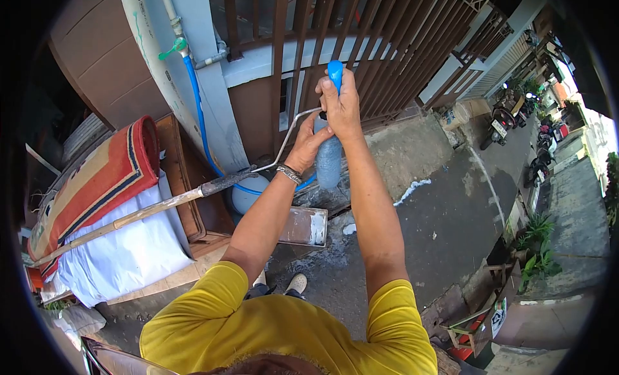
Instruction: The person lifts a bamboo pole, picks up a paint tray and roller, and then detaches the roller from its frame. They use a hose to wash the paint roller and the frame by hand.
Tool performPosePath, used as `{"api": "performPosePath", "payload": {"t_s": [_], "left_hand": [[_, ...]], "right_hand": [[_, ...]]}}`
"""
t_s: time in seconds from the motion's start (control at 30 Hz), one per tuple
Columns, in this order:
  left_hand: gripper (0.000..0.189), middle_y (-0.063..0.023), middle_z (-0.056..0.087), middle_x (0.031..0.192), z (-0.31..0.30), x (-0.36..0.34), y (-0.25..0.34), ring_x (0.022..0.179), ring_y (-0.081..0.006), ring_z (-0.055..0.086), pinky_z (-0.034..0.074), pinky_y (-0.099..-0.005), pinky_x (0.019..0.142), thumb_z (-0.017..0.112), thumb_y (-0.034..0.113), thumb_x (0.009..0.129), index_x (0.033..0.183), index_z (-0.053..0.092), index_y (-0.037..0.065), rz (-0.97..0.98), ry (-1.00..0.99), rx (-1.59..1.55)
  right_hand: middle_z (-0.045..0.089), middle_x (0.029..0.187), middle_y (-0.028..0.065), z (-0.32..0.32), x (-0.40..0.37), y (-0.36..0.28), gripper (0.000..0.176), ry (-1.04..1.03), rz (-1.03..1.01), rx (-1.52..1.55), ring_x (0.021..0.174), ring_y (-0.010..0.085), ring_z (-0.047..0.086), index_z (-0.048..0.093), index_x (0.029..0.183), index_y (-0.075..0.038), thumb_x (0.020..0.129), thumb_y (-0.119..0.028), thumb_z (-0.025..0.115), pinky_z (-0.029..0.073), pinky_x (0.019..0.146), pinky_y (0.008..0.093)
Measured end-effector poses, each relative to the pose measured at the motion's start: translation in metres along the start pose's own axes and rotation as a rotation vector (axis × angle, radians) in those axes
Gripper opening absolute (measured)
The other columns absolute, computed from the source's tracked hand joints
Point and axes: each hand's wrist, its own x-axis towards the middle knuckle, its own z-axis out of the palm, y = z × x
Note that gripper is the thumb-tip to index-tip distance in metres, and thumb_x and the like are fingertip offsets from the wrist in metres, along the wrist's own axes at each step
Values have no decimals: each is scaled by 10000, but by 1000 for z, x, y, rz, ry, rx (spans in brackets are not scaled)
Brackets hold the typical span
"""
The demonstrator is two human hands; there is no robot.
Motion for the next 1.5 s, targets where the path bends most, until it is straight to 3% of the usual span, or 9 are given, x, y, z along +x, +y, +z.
{"api": "performPosePath", "payload": {"t_s": [0.27,0.47,0.63,0.73,0.9,1.03,1.17,1.3,1.5], "left_hand": [[620,-292,591,1216,8,0,-25,1185,-366,581,446,-425,978,603,372,975,1376,422,-65,37,417,620],[609,-142,610,1239,-10,-41,-74,1156,-243,571,439,-369,1007,647,381,963,1389,452,-8,139,203,182],[634,-64,604,1246,-18,-125,-153,1110,-173,588,485,-333,969,749,210,904,1414,419,27,-240,73,13],[643,-64,607,1228,-8,-119,-156,1106,-170,603,505,-355,980,789,57,826,1374,453,53,-240,317,-105],[426,-45,649,1166,14,-115,-107,986,-254,649,566,-384,801,582,433,980,1269,553,121,-318,379,-1058],[342,-55,687,1045,1,-103,-155,889,-245,657,457,-317,568,473,422,1031,1178,607,144,-414,476,-930],[398,-69,686,886,5,-97,-137,712,-197,625,453,-333,590,453,447,1049,1148,625,102,-627,683,-618],[520,-106,673,868,-1,-91,-171,705,-211,585,445,-344,657,374,462,1070,978,642,26,-373,661,-167],[666,-262,597,854,12,-74,-77,829,-376,558,425,-461,795,272,491,1078,900,573,-76,-211,522,391]], "right_hand": [[585,838,53,4,-9,30,376,22,-43,-34,644,79,524,437,1228,-1,1037,-305,546,475,575,251],[545,847,47,6,-26,39,397,89,112,2,652,81,505,421,1236,-1,1031,-312,559,488,581,259],[537,844,46,7,-25,41,388,68,105,6,643,80,496,429,1229,-6,1016,-286,591,476,561,254],[548,800,31,8,-23,40,355,88,43,-24,609,70,524,463,1167,-1,1002,-278,611,487,538,244],[582,850,41,11,-17,29,380,70,-73,-153,642,83,553,475,1200,17,992,-264,626,493,570,243],[612,888,63,11,-27,36,413,78,-55,-237,693,118,594,477,1210,15,980,-287,642,508,623,279],[540,839,24,12,-35,40,427,76,-118,-337,689,83,544,465,1233,25,987,-279,638,493,624,241],[626,880,81,14,-33,31,410,113,-121,-348,705,148,622,465,1227,-3,984,-289,630,520,648,320],[620,840,81,16,-26,32,385,151,-137,-379,654,156,637,462,1224,-7,988,-267,621,516,596,311]]}}
